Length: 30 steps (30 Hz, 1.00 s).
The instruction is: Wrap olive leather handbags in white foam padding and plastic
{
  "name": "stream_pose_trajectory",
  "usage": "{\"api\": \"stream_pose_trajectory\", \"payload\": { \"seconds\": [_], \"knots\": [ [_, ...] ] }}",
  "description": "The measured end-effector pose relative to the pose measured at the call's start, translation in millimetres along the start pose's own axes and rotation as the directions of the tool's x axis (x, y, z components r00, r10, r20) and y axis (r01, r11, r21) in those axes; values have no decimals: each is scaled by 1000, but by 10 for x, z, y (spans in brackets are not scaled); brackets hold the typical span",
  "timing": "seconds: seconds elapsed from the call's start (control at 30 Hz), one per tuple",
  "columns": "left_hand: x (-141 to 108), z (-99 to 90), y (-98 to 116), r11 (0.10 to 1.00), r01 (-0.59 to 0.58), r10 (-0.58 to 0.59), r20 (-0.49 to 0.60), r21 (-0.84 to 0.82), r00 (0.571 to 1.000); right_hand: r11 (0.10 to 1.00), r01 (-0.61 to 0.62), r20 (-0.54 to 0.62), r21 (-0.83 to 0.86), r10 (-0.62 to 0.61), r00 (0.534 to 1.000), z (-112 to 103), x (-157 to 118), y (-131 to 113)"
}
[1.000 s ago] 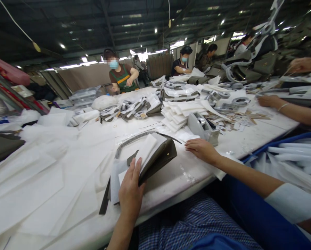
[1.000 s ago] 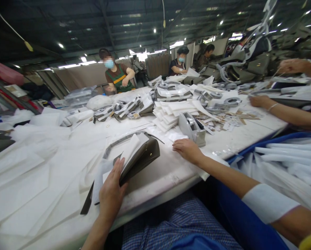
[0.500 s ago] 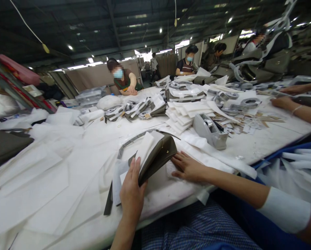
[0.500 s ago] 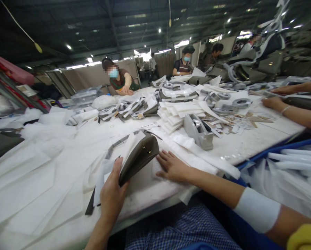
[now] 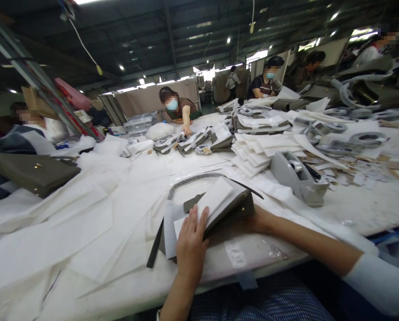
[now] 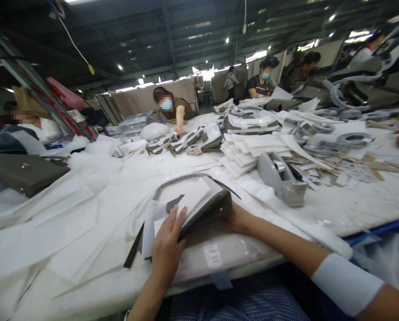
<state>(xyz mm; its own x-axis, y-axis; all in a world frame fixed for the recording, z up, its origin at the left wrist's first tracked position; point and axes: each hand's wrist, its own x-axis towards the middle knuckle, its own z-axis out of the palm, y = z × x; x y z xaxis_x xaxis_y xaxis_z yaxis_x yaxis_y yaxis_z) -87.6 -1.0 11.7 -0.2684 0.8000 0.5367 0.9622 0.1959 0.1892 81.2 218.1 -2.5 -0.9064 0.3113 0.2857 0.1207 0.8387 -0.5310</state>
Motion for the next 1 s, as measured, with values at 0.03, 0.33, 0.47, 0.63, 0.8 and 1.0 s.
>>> {"api": "stream_pose_trajectory", "payload": {
  "seconds": [0.03, 0.33, 0.47, 0.63, 0.8, 1.0],
  "knots": [
    [-4, 10, 4, 1000, -7, 7, 5, 16, 1000, 998, -56, -29, -16, 56, 998, -31, -108, -52],
    [-5, 14, 1, 989, -100, 92, 73, 108, 993, 958, 262, 266, -116, -224, 938, 15, -800, -686],
    [-67, -61, -98, 978, -151, 137, 98, 146, 986, 969, 221, 251, -113, -188, 950, -14, -893, -618],
    [-162, -60, -133, 961, -181, 166, 89, 210, 982, 969, 225, 91, -101, -217, 972, -254, -834, -818],
    [-171, -64, -125, 953, -215, 189, 137, 212, 972, 940, 254, -1, -228, -261, 965, -396, -269, -906],
    [-40, -263, -15, 956, -233, 166, 326, 179, 931, 939, 193, 101, -284, -171, 980, -204, -55, -484]
  ]
}}
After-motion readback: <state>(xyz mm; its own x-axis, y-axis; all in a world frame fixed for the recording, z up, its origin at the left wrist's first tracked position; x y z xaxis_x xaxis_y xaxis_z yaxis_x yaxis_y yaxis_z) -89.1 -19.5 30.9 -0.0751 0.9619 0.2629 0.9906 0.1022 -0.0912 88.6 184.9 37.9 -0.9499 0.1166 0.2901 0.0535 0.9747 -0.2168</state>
